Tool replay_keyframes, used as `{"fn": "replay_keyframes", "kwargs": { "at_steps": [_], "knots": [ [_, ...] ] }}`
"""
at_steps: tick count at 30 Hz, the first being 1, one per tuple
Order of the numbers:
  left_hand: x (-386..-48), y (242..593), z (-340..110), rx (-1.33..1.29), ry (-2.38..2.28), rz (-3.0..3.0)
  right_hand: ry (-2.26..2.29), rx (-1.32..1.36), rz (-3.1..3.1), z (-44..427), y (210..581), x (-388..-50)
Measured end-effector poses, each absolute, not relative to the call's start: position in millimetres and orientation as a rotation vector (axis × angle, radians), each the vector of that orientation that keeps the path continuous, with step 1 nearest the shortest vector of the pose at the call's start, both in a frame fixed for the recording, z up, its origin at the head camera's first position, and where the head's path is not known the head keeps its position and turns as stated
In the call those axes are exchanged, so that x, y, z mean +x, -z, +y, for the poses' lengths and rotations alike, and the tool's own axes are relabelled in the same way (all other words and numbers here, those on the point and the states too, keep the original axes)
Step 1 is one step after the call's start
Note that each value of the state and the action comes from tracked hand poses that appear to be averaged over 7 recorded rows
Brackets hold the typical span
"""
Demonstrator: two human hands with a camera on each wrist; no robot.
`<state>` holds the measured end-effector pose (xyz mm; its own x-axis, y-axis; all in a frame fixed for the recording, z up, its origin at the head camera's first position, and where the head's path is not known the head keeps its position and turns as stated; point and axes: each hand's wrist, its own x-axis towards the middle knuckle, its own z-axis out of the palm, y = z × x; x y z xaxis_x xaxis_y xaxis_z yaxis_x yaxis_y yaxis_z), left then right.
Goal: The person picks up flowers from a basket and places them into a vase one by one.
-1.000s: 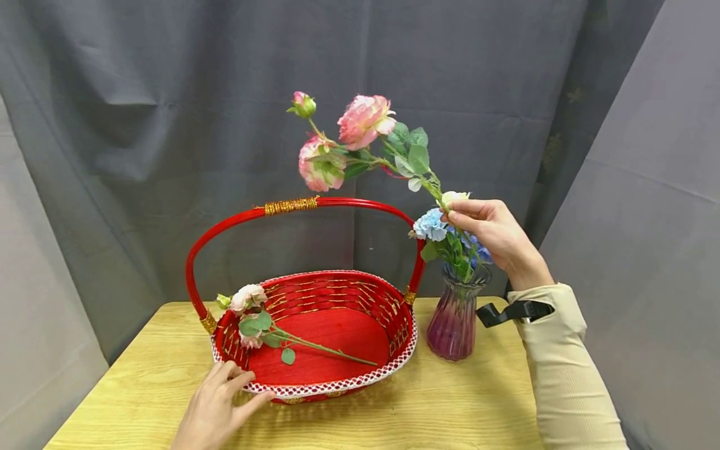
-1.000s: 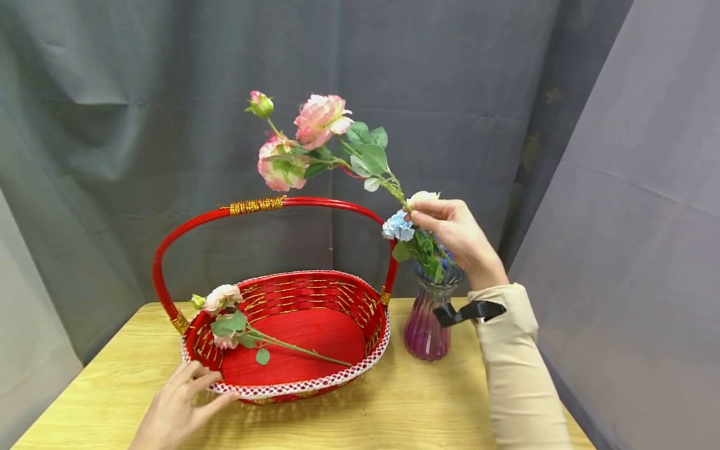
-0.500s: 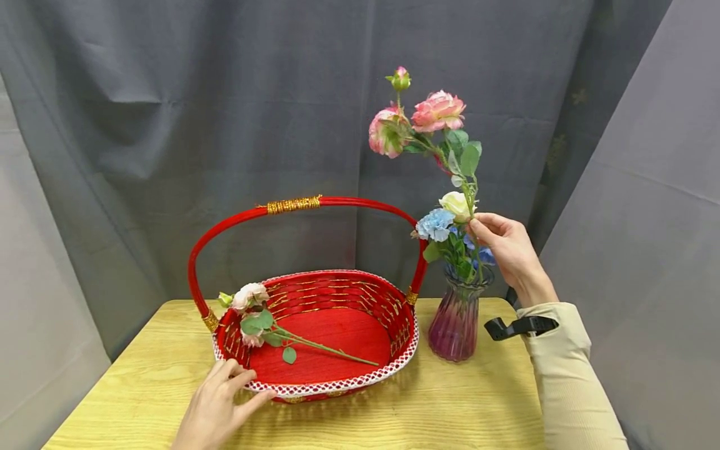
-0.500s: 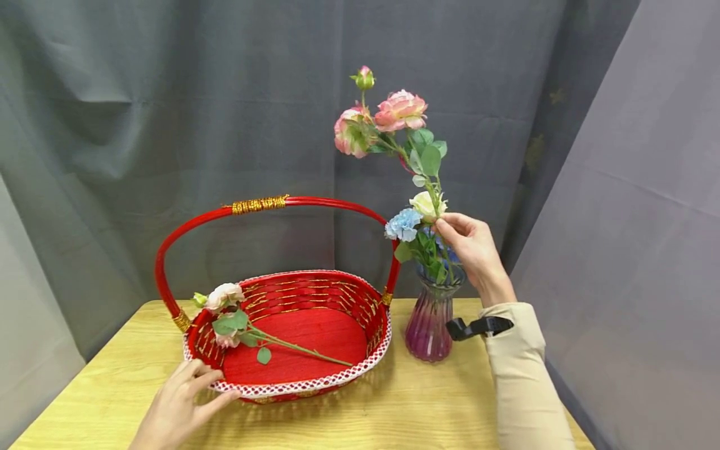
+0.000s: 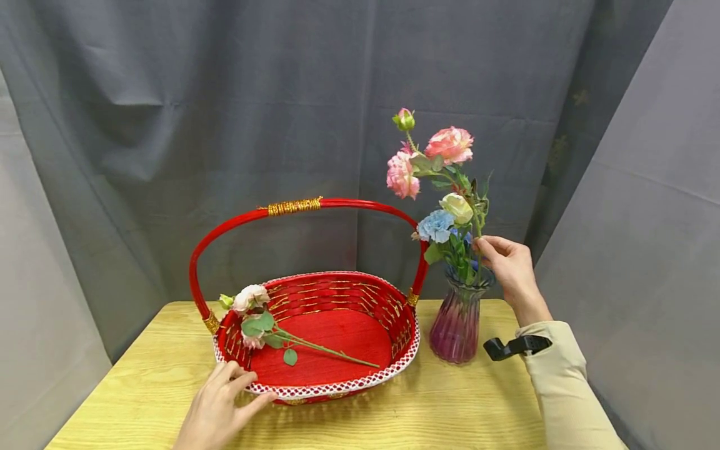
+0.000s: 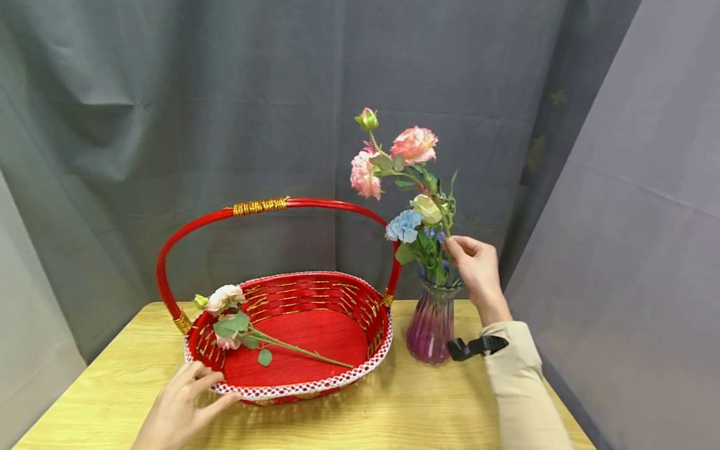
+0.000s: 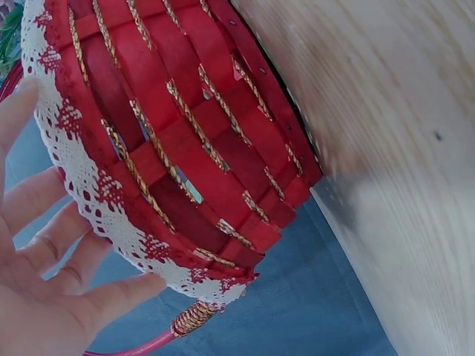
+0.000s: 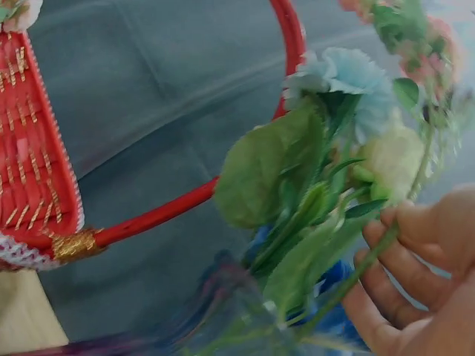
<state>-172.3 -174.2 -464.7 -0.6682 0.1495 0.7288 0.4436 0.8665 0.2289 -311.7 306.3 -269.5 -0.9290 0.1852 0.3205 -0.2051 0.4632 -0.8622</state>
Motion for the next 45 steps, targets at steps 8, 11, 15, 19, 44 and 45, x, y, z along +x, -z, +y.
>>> {"fn": "replay_keyframes", "kwargs": {
  "at_steps": [8,11,15,19,44,45],
  "knots": [
    [-169,466,-172,-0.414,0.509,-2.299,-1.335,-0.263,-2.335,305,290,-314],
    [-167,467,-174,-0.408,0.516,-2.286,-1.305,-0.273,-2.335,304,297,-317],
    [-165,467,-178,-0.412,0.524,-2.257,-1.285,-0.211,-2.34,302,302,-319],
    [-166,465,-179,-0.431,0.519,-2.23,-1.273,-0.179,-2.331,302,301,-320],
    [-170,464,-173,-0.442,0.509,-2.266,-1.613,0.012,-2.189,309,303,-292],
    [-170,464,-173,-0.44,0.506,-2.275,-1.609,0.018,-2.196,309,303,-290]
  ]
}}
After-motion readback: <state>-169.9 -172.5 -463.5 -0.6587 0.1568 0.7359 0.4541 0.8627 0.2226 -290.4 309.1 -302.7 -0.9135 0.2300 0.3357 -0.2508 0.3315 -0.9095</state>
